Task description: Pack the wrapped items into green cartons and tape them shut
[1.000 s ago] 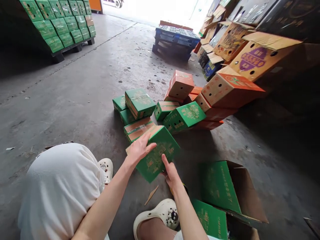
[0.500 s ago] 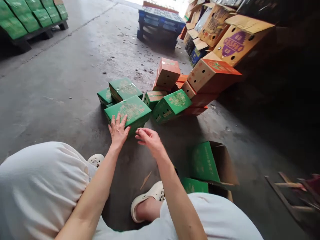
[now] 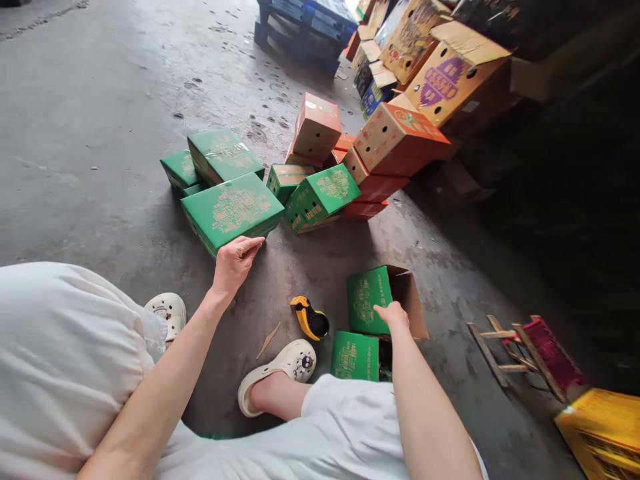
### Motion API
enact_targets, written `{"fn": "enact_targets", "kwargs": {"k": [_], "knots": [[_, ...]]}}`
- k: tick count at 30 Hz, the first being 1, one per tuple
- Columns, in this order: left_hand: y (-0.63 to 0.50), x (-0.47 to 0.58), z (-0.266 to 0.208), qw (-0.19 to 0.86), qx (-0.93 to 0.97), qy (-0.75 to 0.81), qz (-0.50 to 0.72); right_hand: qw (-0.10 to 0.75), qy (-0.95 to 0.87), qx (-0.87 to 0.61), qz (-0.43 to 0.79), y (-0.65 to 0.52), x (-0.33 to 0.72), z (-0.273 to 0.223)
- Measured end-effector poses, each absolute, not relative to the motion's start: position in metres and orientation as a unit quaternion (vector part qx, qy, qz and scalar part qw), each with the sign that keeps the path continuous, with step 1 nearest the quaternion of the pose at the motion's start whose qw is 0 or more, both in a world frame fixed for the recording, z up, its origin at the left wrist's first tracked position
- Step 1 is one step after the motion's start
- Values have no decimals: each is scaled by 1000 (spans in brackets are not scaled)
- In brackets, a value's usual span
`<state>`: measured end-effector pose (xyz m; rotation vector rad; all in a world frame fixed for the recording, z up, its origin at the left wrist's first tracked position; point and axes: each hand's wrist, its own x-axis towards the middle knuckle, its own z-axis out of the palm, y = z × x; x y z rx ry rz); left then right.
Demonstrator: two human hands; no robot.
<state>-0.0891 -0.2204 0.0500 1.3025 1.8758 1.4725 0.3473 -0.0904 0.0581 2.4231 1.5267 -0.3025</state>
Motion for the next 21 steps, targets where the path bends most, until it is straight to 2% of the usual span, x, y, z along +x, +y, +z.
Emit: {"fn": "enact_targets", "kwargs": {"k": [4, 13, 17, 21], "knots": [[-220, -90, 33, 285, 375, 697, 540, 159, 504, 845, -80, -96, 359, 36], [-218, -86, 19, 286, 364, 707, 535, 141, 592, 791, -65, -84, 362, 21], [-214, -80, 17, 339, 341, 676, 559, 152, 678, 716, -68, -86, 331, 24], [-214, -81, 9, 355, 356, 674, 542, 190, 790, 581, -46, -87, 287, 31]]}}
